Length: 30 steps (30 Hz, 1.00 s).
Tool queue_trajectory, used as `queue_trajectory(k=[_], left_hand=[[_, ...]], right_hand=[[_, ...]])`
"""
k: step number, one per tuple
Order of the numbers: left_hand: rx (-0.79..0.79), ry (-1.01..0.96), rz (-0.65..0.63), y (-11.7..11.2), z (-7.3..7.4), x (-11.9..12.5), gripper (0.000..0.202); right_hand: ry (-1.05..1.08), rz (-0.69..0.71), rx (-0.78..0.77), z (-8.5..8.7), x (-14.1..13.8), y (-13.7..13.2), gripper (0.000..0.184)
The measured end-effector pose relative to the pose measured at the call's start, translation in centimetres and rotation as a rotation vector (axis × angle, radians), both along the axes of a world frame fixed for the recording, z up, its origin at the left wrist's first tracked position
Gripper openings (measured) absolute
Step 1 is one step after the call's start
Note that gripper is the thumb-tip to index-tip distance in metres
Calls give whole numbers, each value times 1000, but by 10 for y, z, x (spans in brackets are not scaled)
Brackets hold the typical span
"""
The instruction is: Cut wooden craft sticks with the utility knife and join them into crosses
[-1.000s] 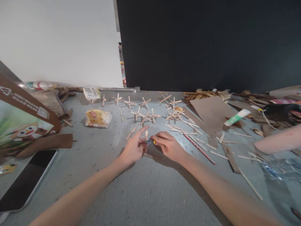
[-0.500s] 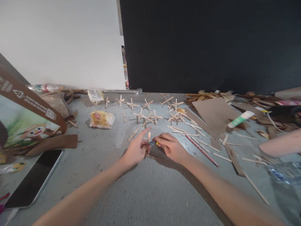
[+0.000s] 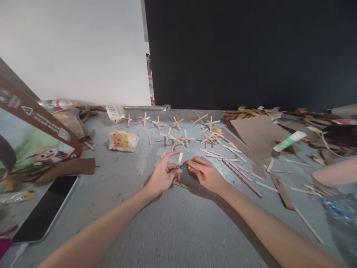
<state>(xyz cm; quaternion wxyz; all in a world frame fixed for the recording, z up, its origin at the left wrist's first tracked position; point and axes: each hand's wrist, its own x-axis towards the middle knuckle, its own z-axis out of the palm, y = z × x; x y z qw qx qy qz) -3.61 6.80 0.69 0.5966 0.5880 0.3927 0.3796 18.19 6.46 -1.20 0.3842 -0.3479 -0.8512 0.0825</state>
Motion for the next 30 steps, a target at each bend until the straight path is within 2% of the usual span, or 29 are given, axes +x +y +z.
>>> queue_trajectory(k=[6,13,16,21,26,30], left_hand=[[-27,9,-6,1,-7,1,62],[103,76,19,0,-18,0,59],[61,32,-31,0,-14,0,60],[32,39,-199,4,-8,-3,56],[109,90,-222,6,-14,-4,59],[82,102,-237,5,-11,-4,58]], right_hand=[[1,-8,17,0,-1,-2,36],[-13,3,39,1,1,-1,41],[-4,19,12,0,1,-1,41],[-11,34,3,-1,1,-1,36],[-32,13,31,-3,1,1,33],[-32,1,16,-4,0,-1,36]])
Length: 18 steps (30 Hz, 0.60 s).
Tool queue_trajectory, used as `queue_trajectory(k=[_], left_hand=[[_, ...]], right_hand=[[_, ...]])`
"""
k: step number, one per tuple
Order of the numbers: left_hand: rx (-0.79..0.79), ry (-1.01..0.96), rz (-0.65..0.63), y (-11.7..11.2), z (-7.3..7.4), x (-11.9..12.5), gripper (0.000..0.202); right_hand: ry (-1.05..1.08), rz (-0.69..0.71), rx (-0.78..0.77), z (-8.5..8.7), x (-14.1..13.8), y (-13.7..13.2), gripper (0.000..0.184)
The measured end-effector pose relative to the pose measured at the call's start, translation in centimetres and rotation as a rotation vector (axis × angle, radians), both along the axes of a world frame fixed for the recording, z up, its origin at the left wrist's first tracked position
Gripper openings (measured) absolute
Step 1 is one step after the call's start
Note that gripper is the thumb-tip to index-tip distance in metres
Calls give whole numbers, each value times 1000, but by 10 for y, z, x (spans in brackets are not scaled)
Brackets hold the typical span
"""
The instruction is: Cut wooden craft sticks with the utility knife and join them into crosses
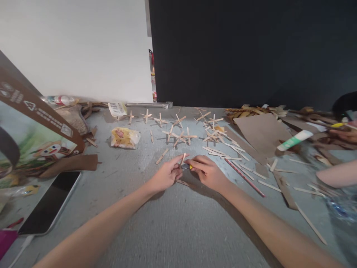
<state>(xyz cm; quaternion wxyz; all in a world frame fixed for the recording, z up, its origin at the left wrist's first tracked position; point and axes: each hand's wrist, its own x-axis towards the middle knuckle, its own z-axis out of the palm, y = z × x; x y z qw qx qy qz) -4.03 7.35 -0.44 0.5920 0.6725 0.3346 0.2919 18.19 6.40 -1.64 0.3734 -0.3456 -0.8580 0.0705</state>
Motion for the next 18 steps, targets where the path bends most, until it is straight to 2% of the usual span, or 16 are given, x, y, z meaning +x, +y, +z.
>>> queue_trajectory(k=[7,12,18], left_hand=[[-1,10,-53,-1,7,-3,61],[-26,-16,2,-1,3,0,59],[-58,-92,97,1,1,0,44]], right_hand=[[-22,4,15,1,-1,-1,35],[-86,-32,46,4,-1,-2,34],[135,-162,11,6,2,-9,34]])
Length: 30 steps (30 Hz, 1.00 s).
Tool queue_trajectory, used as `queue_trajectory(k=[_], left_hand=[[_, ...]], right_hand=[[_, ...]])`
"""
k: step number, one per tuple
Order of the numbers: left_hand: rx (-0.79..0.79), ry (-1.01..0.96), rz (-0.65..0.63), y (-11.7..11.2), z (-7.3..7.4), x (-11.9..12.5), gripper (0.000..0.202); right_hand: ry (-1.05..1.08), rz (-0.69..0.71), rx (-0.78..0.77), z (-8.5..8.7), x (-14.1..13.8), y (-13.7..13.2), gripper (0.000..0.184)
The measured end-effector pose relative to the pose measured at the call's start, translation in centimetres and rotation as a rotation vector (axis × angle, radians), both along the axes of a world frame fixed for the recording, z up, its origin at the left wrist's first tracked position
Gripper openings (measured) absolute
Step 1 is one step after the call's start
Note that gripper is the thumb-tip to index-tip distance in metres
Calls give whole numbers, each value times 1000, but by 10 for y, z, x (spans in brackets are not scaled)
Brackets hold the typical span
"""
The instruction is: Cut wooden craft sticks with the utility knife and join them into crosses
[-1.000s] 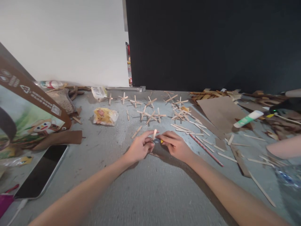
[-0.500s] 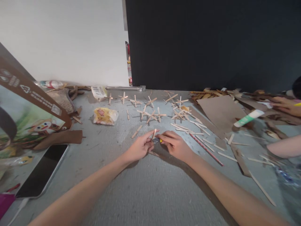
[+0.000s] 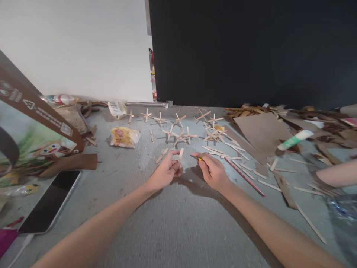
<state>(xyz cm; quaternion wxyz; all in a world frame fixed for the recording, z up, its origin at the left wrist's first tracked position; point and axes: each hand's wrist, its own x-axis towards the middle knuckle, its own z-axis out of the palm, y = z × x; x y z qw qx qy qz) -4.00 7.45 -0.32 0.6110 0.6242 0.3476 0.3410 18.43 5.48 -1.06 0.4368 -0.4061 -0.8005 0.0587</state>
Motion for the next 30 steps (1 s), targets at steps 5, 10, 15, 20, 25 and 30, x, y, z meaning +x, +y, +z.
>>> queue_trajectory(k=[5,10,15,20,25,30], left_hand=[[58,134,-76,-2,6,1,27],[281,338,-39,1,6,0,21],[592,419,67,8,-7,-1,19],[683,566,87,6,-14,2,19],[548,526,135,2,-9,3,26],[577,494,129,3,-9,3,10]], right_hand=[[91,-114,-78,-2,0,-1,33],[-65,-25,-160,11,-3,-2,26],[-450,-234,-519,36,-20,-14,22],[-684,-373,-689,49,-36,-22,34],[-679,-362,-642,47,-29,-25,26],[-686,-255,-594,42,-13,-40,10]])
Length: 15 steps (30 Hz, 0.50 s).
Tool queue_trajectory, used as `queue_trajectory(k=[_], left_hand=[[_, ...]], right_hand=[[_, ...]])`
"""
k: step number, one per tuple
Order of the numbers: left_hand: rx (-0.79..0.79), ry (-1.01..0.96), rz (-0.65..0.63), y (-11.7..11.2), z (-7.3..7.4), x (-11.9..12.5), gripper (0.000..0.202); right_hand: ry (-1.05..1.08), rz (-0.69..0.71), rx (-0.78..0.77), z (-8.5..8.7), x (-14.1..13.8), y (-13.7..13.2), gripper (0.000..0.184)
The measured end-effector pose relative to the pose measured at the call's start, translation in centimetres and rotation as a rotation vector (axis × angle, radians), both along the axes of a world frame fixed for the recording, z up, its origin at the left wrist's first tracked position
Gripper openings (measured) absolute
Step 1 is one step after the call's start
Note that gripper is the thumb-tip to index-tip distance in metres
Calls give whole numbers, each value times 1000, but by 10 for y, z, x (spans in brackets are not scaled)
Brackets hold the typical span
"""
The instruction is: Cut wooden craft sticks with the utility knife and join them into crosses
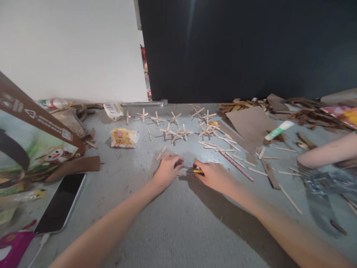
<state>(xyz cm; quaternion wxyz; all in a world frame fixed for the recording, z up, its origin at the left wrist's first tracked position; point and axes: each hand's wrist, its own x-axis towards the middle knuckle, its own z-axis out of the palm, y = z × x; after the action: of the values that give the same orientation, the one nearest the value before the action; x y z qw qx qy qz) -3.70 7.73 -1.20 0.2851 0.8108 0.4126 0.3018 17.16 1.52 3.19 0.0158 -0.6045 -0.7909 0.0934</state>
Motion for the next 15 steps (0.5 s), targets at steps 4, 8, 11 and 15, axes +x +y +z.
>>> queue_trajectory(k=[4,8,11,15], left_hand=[[121,29,-53,1,-2,0,12],[146,70,-84,-6,-1,0,18],[149,79,-37,-18,3,2,25],[145,114,-32,-28,8,7,26]], right_hand=[[31,128,23,-4,6,-18,19],[49,194,42,-3,7,-31,22],[87,182,34,-1,17,-32,24],[110,167,32,-3,42,-26,18]])
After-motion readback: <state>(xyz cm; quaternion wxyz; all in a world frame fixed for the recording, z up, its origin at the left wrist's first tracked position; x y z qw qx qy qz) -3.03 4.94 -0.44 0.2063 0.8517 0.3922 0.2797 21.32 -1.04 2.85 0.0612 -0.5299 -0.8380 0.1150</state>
